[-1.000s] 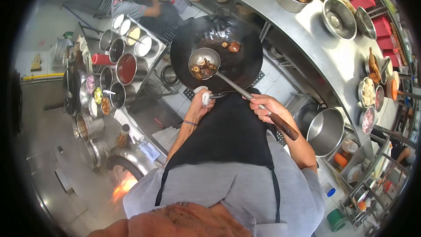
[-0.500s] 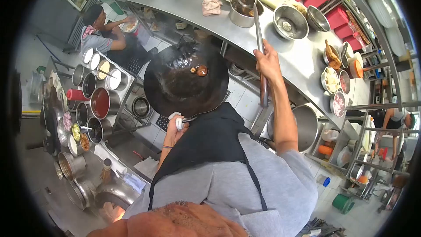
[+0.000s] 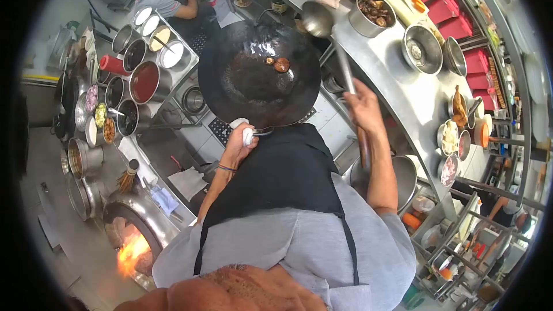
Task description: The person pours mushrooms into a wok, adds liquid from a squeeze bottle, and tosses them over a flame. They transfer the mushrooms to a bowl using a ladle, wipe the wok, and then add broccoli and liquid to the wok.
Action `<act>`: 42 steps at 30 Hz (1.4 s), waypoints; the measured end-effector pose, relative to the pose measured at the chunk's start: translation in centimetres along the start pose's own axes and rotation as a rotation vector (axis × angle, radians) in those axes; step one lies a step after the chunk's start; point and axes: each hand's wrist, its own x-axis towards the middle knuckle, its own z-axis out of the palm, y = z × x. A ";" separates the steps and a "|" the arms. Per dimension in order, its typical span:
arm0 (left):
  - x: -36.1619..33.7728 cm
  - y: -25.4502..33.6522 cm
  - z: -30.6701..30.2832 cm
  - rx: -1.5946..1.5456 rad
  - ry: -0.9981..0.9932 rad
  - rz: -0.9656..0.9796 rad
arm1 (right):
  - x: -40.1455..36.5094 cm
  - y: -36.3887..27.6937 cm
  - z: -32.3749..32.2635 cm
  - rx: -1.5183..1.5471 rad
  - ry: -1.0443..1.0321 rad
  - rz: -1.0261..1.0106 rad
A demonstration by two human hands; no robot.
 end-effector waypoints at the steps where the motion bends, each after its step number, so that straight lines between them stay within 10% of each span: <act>1: 0.0 0.0 0.2 0.000 0.005 0.026 | 0.6 1.0 1.1 -0.022 -0.091 0.019; 9: 0.0 0.2 3.4 0.041 0.146 0.095 | 1.4 2.2 11.7 0.065 -0.296 0.192; 27: 1.0 -1.0 0.8 0.020 0.200 -0.069 | -1.9 3.4 9.8 1.132 -0.824 0.723; 42: -3.5 2.9 4.2 -0.157 0.055 -0.189 | 5.1 0.3 -7.4 0.368 0.280 -0.080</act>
